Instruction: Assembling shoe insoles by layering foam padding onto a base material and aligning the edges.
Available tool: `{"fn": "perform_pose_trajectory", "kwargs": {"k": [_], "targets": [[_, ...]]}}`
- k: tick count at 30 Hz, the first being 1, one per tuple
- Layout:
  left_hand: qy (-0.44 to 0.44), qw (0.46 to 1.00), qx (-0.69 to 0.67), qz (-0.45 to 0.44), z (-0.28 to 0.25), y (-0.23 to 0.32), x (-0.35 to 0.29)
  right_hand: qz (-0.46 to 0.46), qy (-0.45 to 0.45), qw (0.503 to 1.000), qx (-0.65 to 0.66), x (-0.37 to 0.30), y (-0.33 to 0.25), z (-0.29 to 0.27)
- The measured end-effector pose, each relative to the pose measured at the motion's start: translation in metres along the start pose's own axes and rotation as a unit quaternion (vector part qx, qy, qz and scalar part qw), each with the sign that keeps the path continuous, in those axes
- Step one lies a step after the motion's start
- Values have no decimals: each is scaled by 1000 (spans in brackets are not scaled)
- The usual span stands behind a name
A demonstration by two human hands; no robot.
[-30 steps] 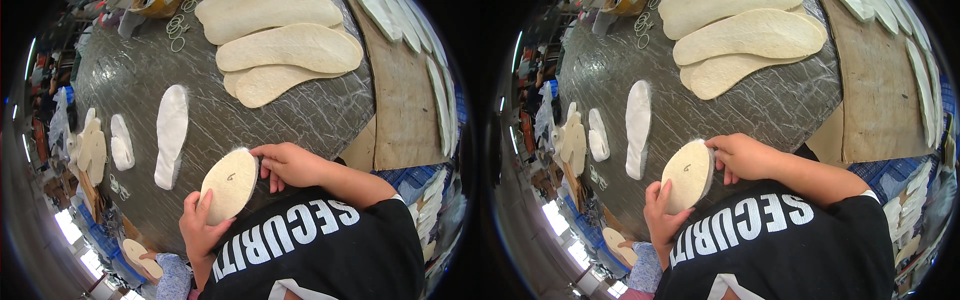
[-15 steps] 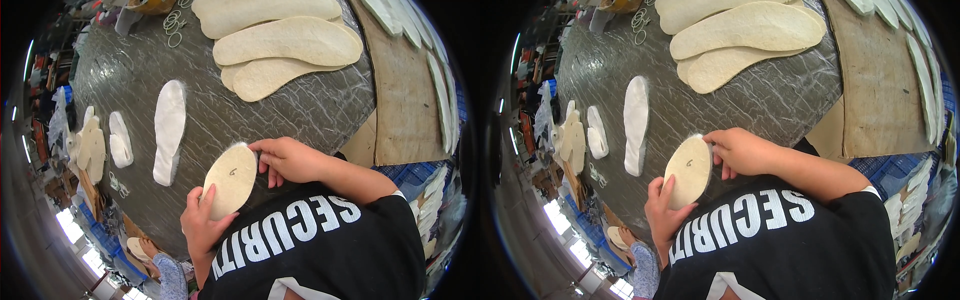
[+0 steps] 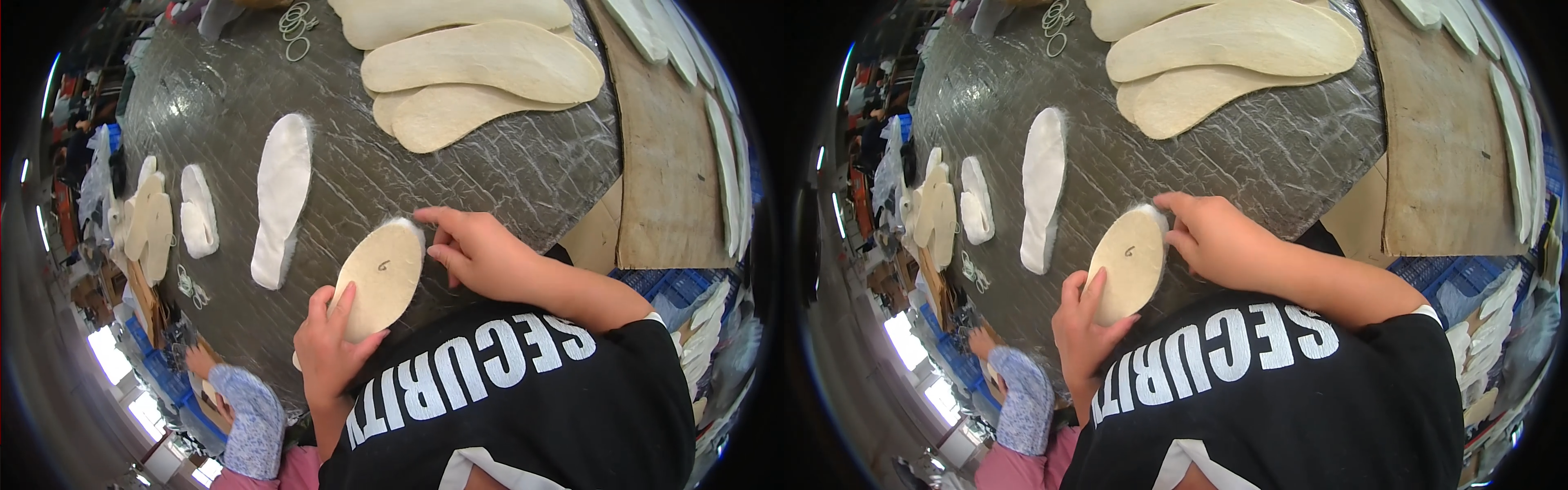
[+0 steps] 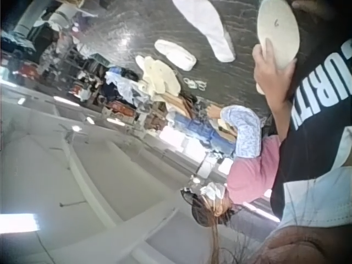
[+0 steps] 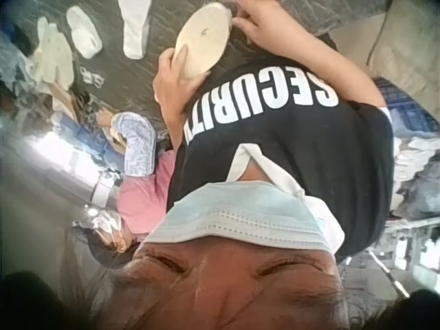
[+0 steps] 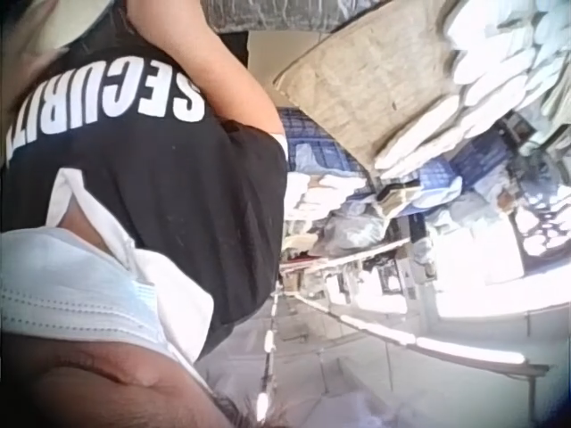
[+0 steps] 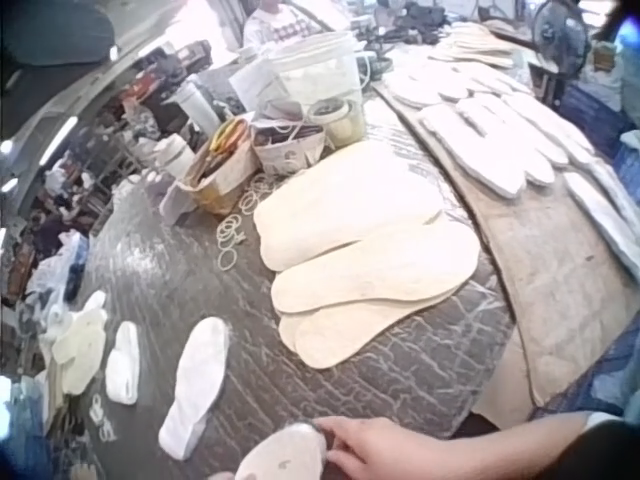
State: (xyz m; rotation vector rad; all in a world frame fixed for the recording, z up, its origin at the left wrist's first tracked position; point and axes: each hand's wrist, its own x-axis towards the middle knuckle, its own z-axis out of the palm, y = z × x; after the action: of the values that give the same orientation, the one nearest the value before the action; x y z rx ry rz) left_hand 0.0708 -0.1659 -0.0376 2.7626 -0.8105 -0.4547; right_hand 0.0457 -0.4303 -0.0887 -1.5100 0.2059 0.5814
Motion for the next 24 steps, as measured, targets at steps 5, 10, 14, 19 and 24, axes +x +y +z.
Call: {"fn": "perform_pose_trajectory", "kwargs": {"k": [5, 10, 14, 19, 24], "targets": [[4, 1000, 1, 20, 5, 1, 8, -318, 83, 881, -341, 9, -1, 13], [5, 999, -42, 27, -7, 12, 14, -332, -6, 819, -468, 22, -8, 24], [42, 994, -94, -46, -27, 1, -13, -313, -28, 806, -502, 15, -17, 28], [-20, 990, -137, -32, -14, -36, 4, -231, -2, 820, -524, 7, -5, 13], [22, 981, -185, -56, -17, -40, 3, -220, -4, 816, -535, 2, -15, 11]]}}
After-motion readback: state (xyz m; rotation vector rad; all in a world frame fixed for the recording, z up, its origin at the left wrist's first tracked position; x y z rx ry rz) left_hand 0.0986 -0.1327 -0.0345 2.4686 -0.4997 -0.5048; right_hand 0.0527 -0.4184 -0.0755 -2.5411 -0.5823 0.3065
